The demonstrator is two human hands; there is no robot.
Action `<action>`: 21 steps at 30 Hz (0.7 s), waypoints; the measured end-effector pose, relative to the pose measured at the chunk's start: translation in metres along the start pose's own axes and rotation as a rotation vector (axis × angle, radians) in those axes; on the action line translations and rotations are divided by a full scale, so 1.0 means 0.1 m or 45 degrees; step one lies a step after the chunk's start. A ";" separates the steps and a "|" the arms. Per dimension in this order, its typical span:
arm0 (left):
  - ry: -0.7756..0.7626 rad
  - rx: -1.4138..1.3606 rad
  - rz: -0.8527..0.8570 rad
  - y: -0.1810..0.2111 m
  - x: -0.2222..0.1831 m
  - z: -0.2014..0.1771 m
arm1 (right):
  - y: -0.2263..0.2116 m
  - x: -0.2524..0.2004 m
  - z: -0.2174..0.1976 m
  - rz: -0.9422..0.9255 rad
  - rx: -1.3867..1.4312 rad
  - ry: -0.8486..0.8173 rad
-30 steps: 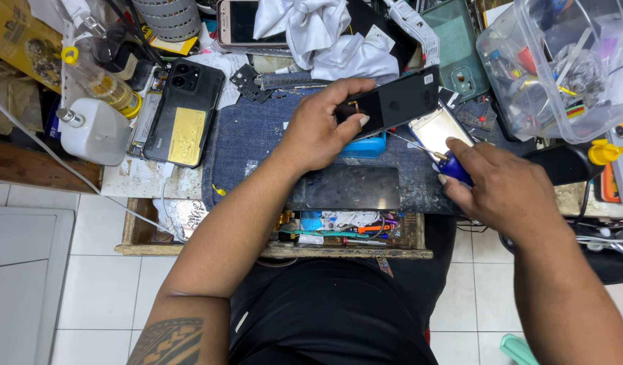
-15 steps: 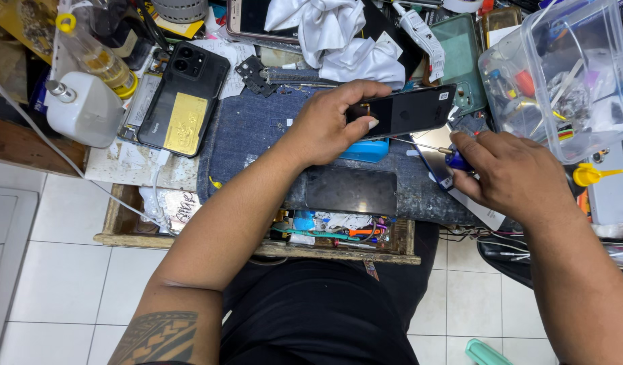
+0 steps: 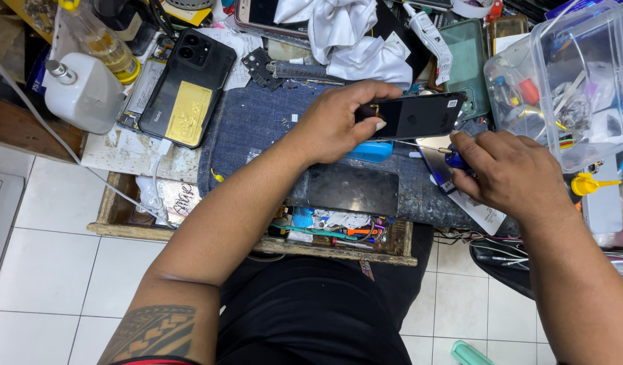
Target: The person disassembles mobile phone components using a screwdriver, handling a battery, a midframe, and a logic board at a repair bench.
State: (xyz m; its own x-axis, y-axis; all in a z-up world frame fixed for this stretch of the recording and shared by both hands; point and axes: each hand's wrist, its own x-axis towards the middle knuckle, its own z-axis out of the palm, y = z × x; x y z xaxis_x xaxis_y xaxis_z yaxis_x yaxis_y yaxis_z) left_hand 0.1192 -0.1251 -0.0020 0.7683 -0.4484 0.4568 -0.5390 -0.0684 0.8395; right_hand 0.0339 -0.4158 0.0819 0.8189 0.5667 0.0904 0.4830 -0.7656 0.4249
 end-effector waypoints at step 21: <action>0.006 0.041 0.055 -0.03 -0.01 0.01 | 0.00 0.03 -0.07 -0.104 -0.121 0.083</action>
State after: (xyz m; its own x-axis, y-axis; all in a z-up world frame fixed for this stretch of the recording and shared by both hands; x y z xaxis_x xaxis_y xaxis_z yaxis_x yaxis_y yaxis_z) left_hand 0.1199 -0.1258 -0.0052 0.7459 -0.4470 0.4938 -0.5823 -0.0779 0.8092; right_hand 0.0342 -0.4121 0.0883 0.7548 0.6468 0.1090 0.5131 -0.6857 0.5163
